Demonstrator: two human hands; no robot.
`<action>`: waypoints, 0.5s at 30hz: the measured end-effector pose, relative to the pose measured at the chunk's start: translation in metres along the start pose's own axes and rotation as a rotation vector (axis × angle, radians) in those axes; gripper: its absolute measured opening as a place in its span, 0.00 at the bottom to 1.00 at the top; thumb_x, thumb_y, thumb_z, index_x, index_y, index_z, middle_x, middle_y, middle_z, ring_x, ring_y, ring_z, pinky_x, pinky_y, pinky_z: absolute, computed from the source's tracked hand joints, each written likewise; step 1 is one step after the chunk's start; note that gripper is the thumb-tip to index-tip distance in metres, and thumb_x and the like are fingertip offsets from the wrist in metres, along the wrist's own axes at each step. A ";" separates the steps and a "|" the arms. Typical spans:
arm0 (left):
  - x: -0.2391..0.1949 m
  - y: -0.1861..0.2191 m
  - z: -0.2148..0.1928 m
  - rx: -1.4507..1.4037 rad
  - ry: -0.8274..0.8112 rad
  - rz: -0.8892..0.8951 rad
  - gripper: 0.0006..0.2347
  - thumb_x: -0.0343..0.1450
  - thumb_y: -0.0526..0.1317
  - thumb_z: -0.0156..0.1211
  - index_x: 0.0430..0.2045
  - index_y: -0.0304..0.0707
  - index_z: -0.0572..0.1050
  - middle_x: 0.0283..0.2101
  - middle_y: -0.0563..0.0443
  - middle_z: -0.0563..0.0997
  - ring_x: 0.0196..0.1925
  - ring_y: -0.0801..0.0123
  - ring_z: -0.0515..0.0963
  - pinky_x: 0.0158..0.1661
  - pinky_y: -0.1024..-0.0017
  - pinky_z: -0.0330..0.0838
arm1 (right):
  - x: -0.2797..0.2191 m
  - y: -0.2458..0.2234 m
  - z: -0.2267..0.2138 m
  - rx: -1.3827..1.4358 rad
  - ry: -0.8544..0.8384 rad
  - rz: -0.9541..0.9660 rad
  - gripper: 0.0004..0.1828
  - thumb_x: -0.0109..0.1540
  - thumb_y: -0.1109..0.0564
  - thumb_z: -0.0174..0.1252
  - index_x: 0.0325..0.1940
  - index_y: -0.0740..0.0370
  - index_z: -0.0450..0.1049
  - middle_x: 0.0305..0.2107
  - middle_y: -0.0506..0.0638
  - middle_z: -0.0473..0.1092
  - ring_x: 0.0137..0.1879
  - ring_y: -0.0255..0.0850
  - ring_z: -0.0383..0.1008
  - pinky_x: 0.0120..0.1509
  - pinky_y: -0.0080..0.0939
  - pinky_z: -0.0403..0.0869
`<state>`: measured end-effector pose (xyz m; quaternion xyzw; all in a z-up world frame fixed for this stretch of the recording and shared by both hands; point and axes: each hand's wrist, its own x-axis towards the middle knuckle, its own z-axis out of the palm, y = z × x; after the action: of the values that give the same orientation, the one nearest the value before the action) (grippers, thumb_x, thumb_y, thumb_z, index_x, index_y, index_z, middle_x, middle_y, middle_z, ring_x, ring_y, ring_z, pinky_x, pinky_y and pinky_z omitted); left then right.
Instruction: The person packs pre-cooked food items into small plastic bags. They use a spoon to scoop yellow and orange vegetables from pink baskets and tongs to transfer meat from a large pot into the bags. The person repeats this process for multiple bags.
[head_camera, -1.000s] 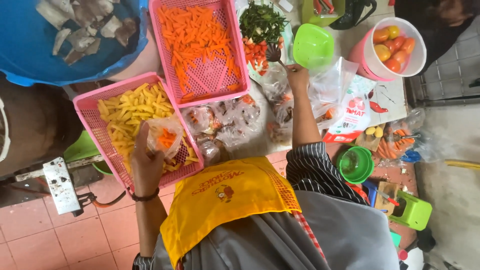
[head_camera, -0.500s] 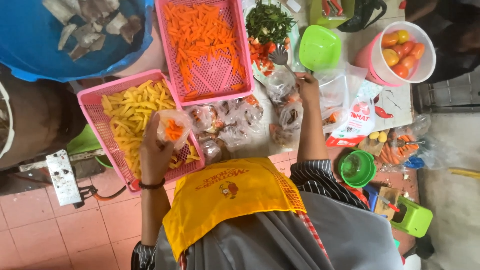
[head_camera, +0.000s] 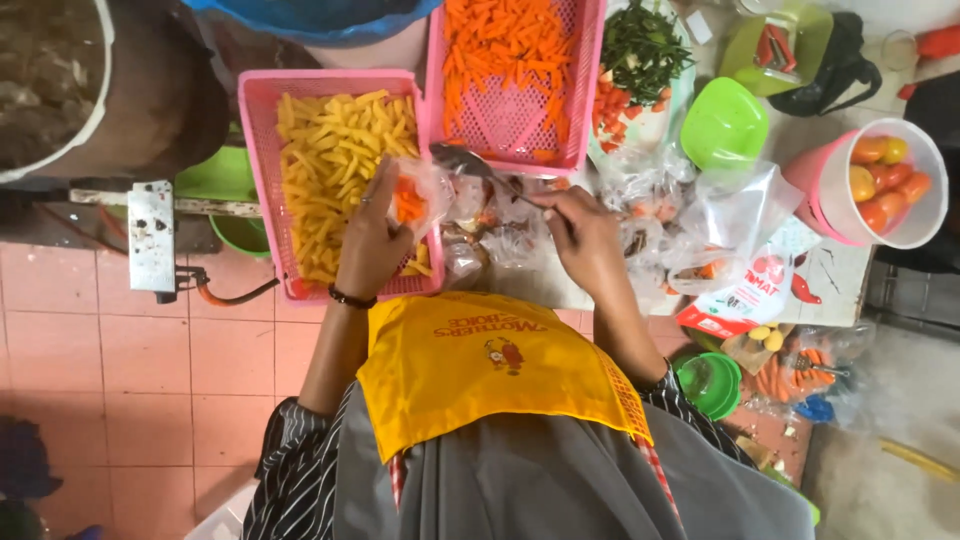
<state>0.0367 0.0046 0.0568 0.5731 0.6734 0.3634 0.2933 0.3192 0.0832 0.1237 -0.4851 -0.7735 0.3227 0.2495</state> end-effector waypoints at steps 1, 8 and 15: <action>-0.004 -0.004 -0.003 0.001 0.013 -0.006 0.36 0.61 0.28 0.57 0.70 0.38 0.61 0.74 0.41 0.59 0.51 0.45 0.81 0.44 0.61 0.79 | 0.004 0.004 0.006 0.001 -0.008 -0.011 0.15 0.65 0.63 0.58 0.51 0.48 0.82 0.33 0.52 0.74 0.35 0.53 0.78 0.44 0.48 0.76; -0.042 -0.021 -0.042 0.019 0.153 0.028 0.36 0.60 0.25 0.52 0.70 0.40 0.63 0.74 0.44 0.62 0.39 0.52 0.83 0.39 0.65 0.78 | 0.042 0.066 0.070 -0.452 -0.036 0.183 0.18 0.66 0.64 0.48 0.59 0.55 0.74 0.42 0.61 0.66 0.46 0.71 0.75 0.47 0.66 0.75; -0.091 -0.041 -0.106 0.066 0.364 -0.053 0.36 0.58 0.24 0.53 0.68 0.40 0.65 0.70 0.40 0.66 0.27 0.60 0.84 0.31 0.68 0.78 | 0.087 0.119 0.126 -0.849 -0.244 0.411 0.22 0.65 0.45 0.53 0.62 0.50 0.70 0.56 0.64 0.62 0.60 0.71 0.68 0.57 0.74 0.67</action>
<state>-0.0566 -0.1049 0.0810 0.4891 0.7419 0.4309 0.1573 0.2654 0.1685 -0.0423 -0.6454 -0.7485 0.0760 -0.1320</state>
